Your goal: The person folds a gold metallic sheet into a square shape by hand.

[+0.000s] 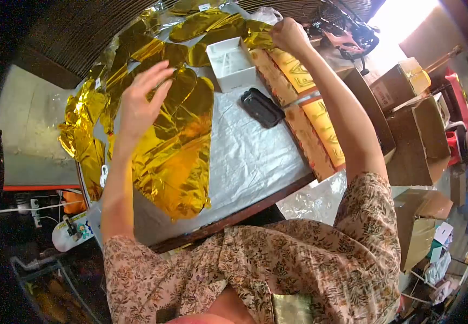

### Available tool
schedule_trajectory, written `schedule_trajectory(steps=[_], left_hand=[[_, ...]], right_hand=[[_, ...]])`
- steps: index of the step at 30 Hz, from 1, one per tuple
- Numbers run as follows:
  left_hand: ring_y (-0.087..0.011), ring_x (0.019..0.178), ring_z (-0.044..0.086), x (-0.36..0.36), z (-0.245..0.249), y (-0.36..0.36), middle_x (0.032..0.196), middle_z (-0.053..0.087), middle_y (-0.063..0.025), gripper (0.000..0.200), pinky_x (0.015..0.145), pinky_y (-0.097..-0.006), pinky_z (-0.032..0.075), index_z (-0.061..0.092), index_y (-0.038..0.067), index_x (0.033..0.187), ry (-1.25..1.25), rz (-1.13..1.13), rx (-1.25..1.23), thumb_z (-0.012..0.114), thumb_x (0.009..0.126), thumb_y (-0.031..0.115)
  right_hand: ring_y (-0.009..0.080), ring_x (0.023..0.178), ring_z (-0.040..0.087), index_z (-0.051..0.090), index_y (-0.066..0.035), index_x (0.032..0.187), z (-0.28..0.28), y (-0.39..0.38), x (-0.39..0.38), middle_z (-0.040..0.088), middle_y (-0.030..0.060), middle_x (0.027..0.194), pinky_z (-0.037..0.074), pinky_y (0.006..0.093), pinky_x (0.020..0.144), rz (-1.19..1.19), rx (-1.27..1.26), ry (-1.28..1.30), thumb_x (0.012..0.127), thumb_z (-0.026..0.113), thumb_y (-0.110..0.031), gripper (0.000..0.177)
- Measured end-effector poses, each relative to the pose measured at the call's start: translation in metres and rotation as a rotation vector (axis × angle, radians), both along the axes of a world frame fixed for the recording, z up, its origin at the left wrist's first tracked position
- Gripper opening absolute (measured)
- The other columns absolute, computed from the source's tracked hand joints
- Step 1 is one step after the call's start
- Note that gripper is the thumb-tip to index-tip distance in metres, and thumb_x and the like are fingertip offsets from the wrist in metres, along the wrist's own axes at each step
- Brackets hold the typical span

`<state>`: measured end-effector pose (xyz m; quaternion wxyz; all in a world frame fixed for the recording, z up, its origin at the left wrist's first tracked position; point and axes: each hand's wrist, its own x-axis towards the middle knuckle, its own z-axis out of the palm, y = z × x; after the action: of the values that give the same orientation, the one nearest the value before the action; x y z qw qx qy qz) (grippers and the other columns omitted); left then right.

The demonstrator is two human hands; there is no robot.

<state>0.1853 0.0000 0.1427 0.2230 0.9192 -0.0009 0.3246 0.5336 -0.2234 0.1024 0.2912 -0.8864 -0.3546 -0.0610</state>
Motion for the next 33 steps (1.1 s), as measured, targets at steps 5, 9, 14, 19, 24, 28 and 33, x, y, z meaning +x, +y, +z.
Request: schedule_trajectory(steps=[5,9,14,19,24,28,33], left_hand=[[-0.0346,0.114,0.068,0.088,0.001,0.010,0.125,0.072,-0.0142,0.022,0.100,-0.0398,0.053,0.076,0.005,0.112,-0.035,-0.077,0.037,0.069,0.094,0.015],[-0.0339,0.099,0.072,0.131,-0.009,0.032,0.113,0.075,-0.0139,0.023,0.089,-0.0390,0.057,0.078,0.005,0.108,0.017,-0.030,-0.113,0.071,0.092,0.019],[-0.0274,0.091,0.072,0.163,0.006,0.048,0.106,0.075,-0.0116,0.033,0.083,-0.0359,0.057,0.078,0.006,0.112,0.112,0.105,-0.060,0.077,0.089,0.030],[-0.0307,0.105,0.071,0.213,-0.004,0.043,0.121,0.073,-0.0153,0.059,0.091,-0.0436,0.056,0.077,0.012,0.119,0.068,0.278,0.282,0.084,0.078,0.053],[-0.0337,0.107,0.070,0.240,0.001,0.071,0.116,0.072,-0.0245,0.050,0.099,-0.0462,0.053,0.067,-0.006,0.123,0.166,0.213,0.191,0.072,0.094,0.035],[-0.0353,0.109,0.068,0.247,0.034,0.064,0.112,0.073,-0.0205,0.032,0.096,-0.0460,0.053,0.072,-0.001,0.113,0.014,0.090,0.146,0.069,0.092,0.023],[-0.0282,0.100,0.069,0.240,0.089,0.035,0.097,0.076,-0.0091,0.015,0.094,-0.0448,0.046,0.078,0.009,0.098,-0.154,-0.044,0.308,0.067,0.089,0.016]], right_hand=[[0.0187,0.060,0.065,0.073,0.006,0.075,-0.019,0.060,0.046,0.073,0.0131,0.071,0.050,0.0331,0.055,-0.072,0.075,0.240,0.082,0.084,-0.022,0.031],[0.0141,0.042,0.051,0.073,0.003,0.072,-0.021,0.097,0.043,0.064,0.0080,0.058,0.038,0.0319,0.041,-0.068,0.081,0.533,0.081,0.086,-0.020,0.028],[0.0110,0.044,0.049,0.073,0.003,0.070,0.005,0.134,0.057,0.058,0.0042,0.056,0.034,0.0308,0.041,-0.012,0.336,0.762,0.083,0.085,-0.018,0.028],[0.0275,0.081,0.071,0.074,0.004,0.102,0.017,0.172,0.079,0.073,0.0172,0.095,0.060,0.0430,0.069,0.092,0.587,0.908,0.093,0.072,-0.013,0.019],[0.0196,0.060,0.064,0.076,0.004,0.083,0.052,0.148,0.052,0.070,0.0123,0.074,0.055,0.0324,0.052,0.075,0.687,0.836,0.087,0.080,-0.010,0.015],[0.0232,0.082,0.072,0.071,0.005,0.122,0.089,0.107,0.030,0.076,0.0188,0.103,0.060,0.0338,0.073,0.078,0.607,0.768,0.087,0.085,-0.020,0.046],[0.0184,0.092,0.071,0.047,0.003,0.150,0.092,0.075,0.036,0.070,0.0171,0.127,0.058,0.0318,0.083,0.568,0.468,0.314,0.087,0.080,-0.007,0.071]])
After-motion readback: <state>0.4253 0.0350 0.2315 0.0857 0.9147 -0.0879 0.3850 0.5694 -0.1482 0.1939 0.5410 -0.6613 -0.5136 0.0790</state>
